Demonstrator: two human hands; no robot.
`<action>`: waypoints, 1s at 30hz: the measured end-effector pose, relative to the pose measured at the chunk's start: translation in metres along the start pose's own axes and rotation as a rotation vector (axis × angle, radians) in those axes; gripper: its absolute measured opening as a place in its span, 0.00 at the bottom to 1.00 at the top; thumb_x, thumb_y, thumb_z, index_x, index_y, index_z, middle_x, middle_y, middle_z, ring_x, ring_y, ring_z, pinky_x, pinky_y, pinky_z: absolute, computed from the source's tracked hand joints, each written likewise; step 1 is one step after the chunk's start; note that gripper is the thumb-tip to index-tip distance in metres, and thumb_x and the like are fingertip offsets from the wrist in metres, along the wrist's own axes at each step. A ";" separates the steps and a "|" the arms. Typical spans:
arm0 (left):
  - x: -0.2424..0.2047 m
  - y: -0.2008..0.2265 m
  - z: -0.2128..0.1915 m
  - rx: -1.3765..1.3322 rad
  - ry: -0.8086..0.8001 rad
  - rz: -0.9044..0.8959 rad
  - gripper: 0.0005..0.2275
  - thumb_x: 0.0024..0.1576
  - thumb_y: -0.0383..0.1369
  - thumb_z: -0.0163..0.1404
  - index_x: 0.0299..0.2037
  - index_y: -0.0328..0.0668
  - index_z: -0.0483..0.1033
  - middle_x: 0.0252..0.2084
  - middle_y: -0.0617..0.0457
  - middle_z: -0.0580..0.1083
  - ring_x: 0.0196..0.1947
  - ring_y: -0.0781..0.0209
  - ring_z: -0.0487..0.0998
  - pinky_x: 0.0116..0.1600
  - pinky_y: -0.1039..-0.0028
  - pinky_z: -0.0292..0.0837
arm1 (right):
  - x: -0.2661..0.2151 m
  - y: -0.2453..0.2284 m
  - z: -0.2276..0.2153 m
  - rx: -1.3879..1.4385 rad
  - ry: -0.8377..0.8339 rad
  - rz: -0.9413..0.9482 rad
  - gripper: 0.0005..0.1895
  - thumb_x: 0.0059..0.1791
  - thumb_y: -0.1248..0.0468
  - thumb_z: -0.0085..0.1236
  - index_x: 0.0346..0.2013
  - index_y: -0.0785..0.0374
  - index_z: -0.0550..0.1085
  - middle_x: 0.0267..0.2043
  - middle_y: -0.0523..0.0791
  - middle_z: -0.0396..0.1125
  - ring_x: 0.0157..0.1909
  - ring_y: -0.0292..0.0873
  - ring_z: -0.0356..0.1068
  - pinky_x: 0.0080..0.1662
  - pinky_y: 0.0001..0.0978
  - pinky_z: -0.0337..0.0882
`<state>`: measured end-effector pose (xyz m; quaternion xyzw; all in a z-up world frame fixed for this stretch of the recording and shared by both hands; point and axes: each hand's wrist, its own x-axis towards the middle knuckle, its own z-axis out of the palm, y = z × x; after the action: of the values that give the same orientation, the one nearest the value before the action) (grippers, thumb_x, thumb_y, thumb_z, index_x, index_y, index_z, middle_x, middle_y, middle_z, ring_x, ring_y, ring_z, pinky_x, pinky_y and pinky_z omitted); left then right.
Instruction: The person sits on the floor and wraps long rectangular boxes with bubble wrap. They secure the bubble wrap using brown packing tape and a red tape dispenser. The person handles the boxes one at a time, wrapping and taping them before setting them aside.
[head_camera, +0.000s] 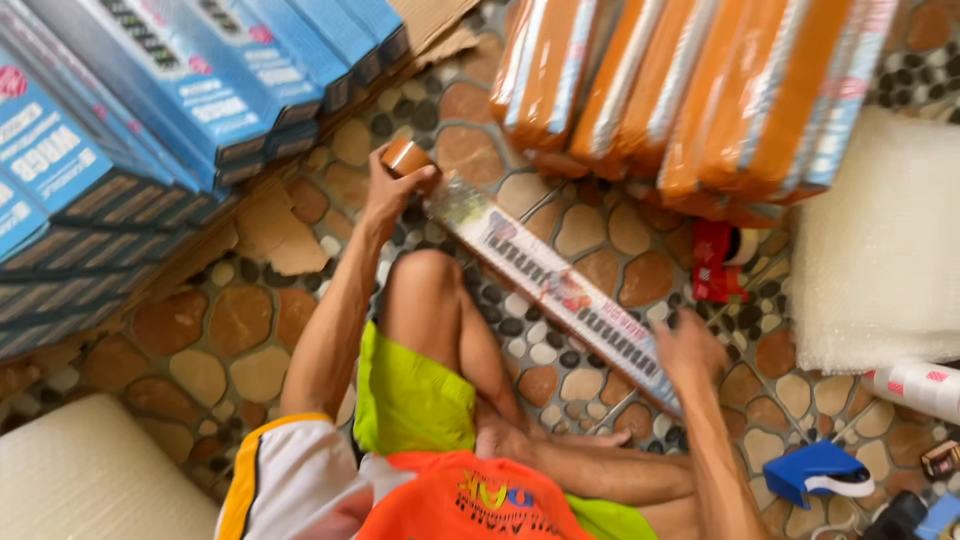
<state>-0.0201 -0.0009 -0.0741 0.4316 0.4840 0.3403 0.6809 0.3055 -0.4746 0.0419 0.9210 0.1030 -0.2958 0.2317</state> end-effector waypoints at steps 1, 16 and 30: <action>-0.012 0.005 0.001 0.059 -0.016 0.009 0.54 0.36 0.42 0.85 0.71 0.47 0.58 0.58 0.34 0.69 0.57 0.43 0.76 0.59 0.61 0.78 | -0.061 -0.055 -0.034 0.249 0.203 -0.390 0.29 0.52 0.42 0.55 0.63 0.53 0.75 0.55 0.54 0.77 0.56 0.63 0.77 0.54 0.62 0.73; -0.085 0.059 0.008 0.547 -0.124 0.048 0.62 0.44 0.47 0.72 0.78 0.52 0.30 0.64 0.26 0.69 0.65 0.25 0.72 0.70 0.37 0.64 | -0.165 -0.429 -0.137 0.496 -0.042 -0.978 0.37 0.44 0.35 0.65 0.57 0.57 0.75 0.55 0.54 0.75 0.62 0.59 0.73 0.65 0.51 0.64; -0.059 -0.013 -0.006 0.681 -0.158 0.147 0.27 0.48 0.40 0.67 0.61 0.61 0.79 0.49 0.52 0.76 0.42 0.49 0.85 0.53 0.58 0.78 | -0.121 -0.247 -0.082 0.584 0.001 -0.949 0.25 0.42 0.44 0.68 0.38 0.62 0.77 0.33 0.58 0.73 0.42 0.61 0.76 0.42 0.52 0.71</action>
<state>-0.0427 -0.0565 -0.0655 0.6926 0.4833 0.1730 0.5068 0.1680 -0.2255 0.0820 0.7998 0.4202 -0.3833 -0.1919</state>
